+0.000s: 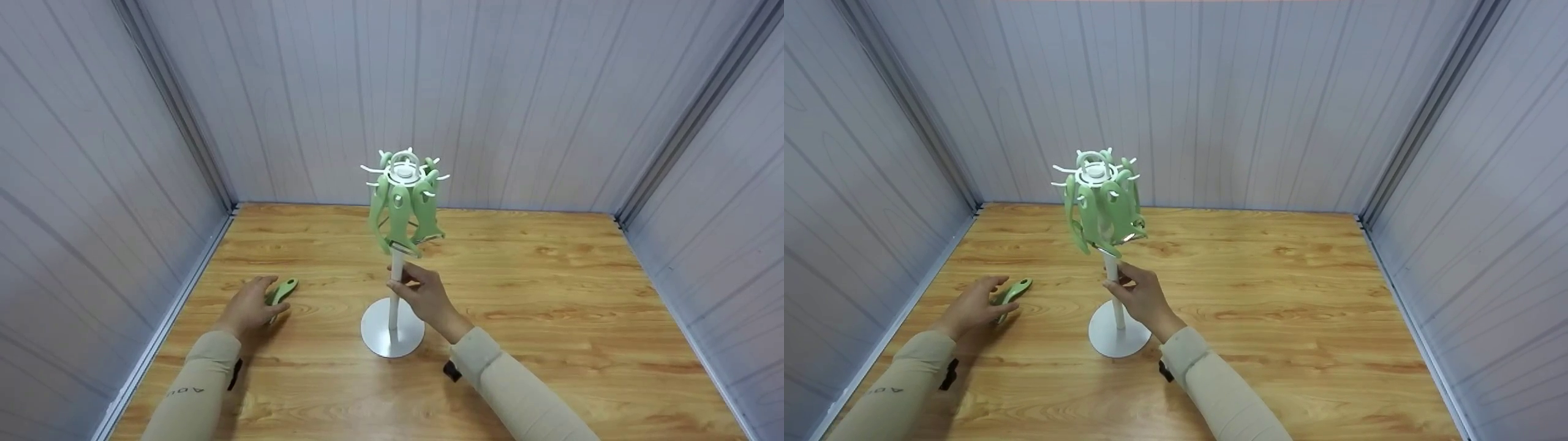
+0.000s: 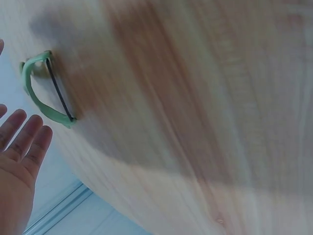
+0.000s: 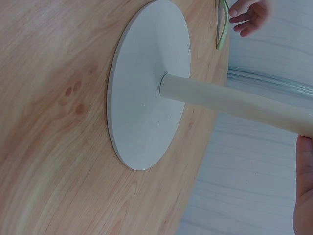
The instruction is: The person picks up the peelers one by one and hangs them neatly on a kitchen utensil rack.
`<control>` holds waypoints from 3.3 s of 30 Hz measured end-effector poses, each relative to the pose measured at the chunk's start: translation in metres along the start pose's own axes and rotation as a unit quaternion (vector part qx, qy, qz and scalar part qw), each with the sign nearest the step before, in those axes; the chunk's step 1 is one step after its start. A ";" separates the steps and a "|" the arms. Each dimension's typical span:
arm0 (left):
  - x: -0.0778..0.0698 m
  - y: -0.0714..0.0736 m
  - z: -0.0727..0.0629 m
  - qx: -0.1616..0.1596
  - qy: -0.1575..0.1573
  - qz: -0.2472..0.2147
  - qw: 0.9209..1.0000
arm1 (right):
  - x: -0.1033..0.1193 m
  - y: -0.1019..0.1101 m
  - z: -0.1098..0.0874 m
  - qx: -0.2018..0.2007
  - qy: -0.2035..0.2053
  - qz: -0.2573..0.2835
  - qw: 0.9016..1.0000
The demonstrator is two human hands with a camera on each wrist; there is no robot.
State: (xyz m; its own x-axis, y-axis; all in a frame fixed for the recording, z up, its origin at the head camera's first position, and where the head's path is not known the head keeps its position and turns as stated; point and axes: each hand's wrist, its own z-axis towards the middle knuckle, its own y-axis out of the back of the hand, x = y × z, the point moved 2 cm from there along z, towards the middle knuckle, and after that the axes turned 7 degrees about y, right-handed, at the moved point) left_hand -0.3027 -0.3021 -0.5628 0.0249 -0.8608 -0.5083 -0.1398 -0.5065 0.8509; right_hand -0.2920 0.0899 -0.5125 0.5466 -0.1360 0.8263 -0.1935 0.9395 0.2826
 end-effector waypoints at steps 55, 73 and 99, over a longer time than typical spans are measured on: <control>-0.007 -0.005 0.003 -0.042 -0.015 -0.008 0.999 | 0.000 -0.001 -0.002 0.011 0.004 0.001 1.000; -0.062 0.023 -0.001 -0.111 -0.075 -0.074 0.988 | -0.003 0.000 -0.002 0.005 0.001 0.009 1.000; -0.134 0.050 -0.018 -0.192 -0.184 -0.094 0.959 | 0.000 -0.001 0.000 0.004 0.007 0.007 1.000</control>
State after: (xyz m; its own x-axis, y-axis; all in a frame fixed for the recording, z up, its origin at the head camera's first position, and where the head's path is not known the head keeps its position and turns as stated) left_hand -0.2948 -0.2128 -0.4501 -0.3479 -0.7128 -0.6090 0.2105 -0.6924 0.6902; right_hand -0.2915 0.0892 -0.5129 0.5543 -0.1177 0.8239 -0.2075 0.9391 0.2738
